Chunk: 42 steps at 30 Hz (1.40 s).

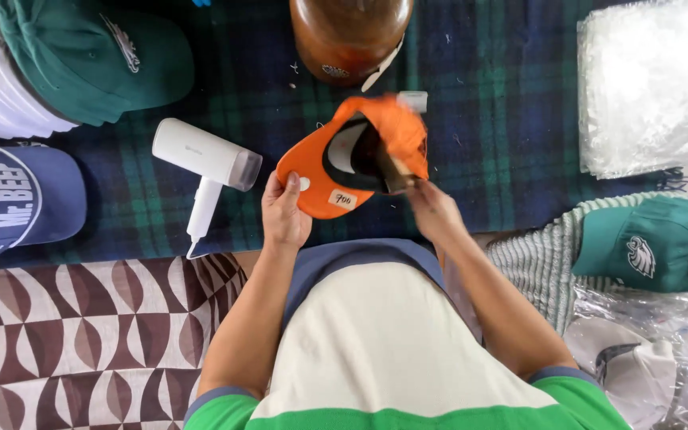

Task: The person uses a brush to clean the exterior and interior of an orange cap. They turn the cap over to brush the inside and then flip it back to brush the outside, handling the cap with both hands throughout the process.

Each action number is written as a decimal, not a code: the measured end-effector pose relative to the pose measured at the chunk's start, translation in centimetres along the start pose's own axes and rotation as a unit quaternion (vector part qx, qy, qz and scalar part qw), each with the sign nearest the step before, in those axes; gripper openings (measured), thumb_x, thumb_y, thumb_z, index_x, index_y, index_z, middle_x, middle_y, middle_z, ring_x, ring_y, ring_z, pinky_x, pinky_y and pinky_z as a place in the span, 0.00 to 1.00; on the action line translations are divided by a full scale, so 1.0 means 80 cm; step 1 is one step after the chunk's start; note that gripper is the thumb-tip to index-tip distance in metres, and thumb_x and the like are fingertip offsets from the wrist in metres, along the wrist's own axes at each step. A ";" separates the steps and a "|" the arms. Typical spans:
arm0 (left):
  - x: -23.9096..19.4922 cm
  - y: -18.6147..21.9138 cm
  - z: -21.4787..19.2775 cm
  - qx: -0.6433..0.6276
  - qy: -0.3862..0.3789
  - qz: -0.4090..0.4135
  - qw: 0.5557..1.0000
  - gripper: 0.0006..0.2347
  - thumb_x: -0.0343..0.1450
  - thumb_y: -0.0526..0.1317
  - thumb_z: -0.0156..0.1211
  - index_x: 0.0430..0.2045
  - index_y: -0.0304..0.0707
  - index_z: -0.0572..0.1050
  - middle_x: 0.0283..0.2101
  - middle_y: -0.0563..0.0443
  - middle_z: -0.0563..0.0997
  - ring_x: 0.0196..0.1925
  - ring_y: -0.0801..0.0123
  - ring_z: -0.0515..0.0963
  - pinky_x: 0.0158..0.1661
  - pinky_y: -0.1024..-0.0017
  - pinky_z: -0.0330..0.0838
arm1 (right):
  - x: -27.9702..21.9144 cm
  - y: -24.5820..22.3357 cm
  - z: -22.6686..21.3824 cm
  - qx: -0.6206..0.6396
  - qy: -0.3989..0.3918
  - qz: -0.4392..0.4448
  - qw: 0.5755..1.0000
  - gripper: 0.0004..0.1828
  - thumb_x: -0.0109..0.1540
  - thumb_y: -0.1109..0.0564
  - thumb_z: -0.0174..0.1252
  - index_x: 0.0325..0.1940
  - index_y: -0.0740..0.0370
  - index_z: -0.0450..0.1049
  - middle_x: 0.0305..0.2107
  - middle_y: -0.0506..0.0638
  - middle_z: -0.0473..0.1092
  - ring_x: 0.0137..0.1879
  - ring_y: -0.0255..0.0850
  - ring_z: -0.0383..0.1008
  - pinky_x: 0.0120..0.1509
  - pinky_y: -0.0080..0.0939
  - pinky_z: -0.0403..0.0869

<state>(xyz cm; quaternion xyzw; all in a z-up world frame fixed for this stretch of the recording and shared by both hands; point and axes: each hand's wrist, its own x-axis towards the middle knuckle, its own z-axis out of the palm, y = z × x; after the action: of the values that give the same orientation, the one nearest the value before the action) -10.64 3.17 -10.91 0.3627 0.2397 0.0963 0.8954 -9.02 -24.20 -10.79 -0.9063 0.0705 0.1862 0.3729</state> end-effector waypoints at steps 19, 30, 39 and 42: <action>-0.019 0.112 0.053 0.428 -0.058 0.244 0.868 0.07 0.77 0.33 0.58 0.47 0.38 0.79 0.42 0.45 0.83 0.46 0.63 0.83 0.50 0.64 0.77 | 0.053 0.102 -0.027 0.295 0.025 0.108 0.949 0.28 0.61 0.53 0.73 0.60 0.66 0.73 0.30 0.49 0.73 0.34 0.33 0.75 0.35 0.31 0.76; -0.077 0.053 0.067 0.458 -0.247 0.550 0.653 0.08 0.73 0.31 0.57 0.36 0.40 0.85 0.38 0.42 0.79 0.37 0.55 0.79 0.43 0.59 0.79 | 0.083 -0.123 -0.032 0.672 -0.126 0.185 0.706 0.31 0.65 0.37 0.58 0.60 0.62 0.75 0.44 0.60 0.78 0.44 0.57 0.82 0.51 0.55 0.81; -0.033 0.018 -0.041 0.497 -0.156 0.377 0.766 0.16 0.67 0.36 0.66 0.51 0.40 0.78 0.53 0.43 0.71 0.61 0.44 0.72 0.59 0.50 0.68 | 0.144 -0.090 -0.015 0.736 -0.268 -0.022 0.621 0.28 0.53 0.69 0.43 0.55 0.63 0.72 0.49 0.64 0.75 0.54 0.57 0.78 0.62 0.56 0.77; 0.014 0.058 0.003 0.381 -0.069 0.089 0.917 0.21 0.79 0.48 0.54 0.62 0.31 0.70 0.62 0.26 0.71 0.68 0.38 0.66 0.65 0.48 0.58 | 0.145 -0.096 -0.012 0.751 -0.302 -0.038 0.586 0.25 0.52 0.68 0.43 0.51 0.62 0.75 0.44 0.63 0.76 0.51 0.57 0.79 0.64 0.58 0.75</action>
<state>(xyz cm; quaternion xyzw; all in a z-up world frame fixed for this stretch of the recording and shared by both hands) -9.57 6.75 -7.97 0.7025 0.1621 0.0518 0.6911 4.00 -19.30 -9.69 -0.1973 0.0342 0.3160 0.9274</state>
